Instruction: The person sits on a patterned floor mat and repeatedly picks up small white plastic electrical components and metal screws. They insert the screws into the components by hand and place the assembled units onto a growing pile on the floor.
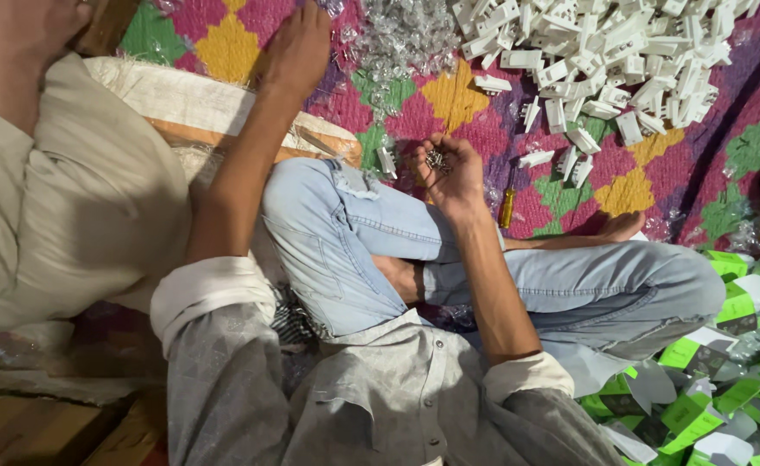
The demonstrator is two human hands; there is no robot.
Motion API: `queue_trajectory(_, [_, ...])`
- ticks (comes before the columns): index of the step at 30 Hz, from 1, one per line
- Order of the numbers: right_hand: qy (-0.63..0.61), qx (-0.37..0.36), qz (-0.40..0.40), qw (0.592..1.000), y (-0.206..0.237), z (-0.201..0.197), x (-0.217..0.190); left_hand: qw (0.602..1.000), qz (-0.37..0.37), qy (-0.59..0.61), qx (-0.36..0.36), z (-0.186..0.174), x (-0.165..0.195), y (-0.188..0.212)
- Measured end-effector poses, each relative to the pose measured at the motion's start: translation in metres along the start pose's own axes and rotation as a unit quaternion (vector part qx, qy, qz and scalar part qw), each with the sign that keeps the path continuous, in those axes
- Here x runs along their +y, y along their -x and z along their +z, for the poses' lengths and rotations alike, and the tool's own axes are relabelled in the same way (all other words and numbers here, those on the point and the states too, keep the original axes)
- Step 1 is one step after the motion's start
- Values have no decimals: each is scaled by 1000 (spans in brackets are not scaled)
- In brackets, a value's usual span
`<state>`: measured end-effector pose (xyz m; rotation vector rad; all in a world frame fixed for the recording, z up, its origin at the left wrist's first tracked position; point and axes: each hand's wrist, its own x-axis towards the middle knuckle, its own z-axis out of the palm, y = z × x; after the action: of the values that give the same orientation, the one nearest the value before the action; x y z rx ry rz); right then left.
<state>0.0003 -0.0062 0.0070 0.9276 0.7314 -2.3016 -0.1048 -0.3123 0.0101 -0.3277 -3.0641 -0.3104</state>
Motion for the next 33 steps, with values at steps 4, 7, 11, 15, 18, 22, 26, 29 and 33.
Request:
queue_trajectory(4, [8, -9, -4, 1000, 4, 4, -1, 999, 0, -42, -12, -1, 8, -4])
queue_trajectory(7, [-2, -19, 2, 1000, 7, 5, -1, 998, 8, -58, -3, -6, 14, 1])
queue_trajectory(11, [0, -15, 3, 1000, 9, 2, -2, 998, -2, -55, -17, -12, 21, 7])
queue_trajectory(15, [-6, -24, -1, 1000, 8, -1, -4, 999, -4, -38, -8, -15, 24, 5])
queue_trajectory(18, [-12, -34, 1, 999, 8, -4, -6, 998, -42, -4, -37, -15, 23, 4])
queue_trajectory(22, [-12, -30, 2, 999, 9, -6, -7, 996, -75, 53, 4, -21, 21, 9])
queue_trajectory(26, [-21, -36, 5, 999, 13, -3, -7, 948, -146, 267, -91, -44, 32, 12])
queue_trajectory(29, [-16, -39, 5, 999, 16, 0, -6, 942, -70, 305, -117, -68, 64, 19])
queue_trajectory(33, [6, -54, 5, 999, 18, -2, 1, 945, 32, 252, -206, -85, 130, 44])
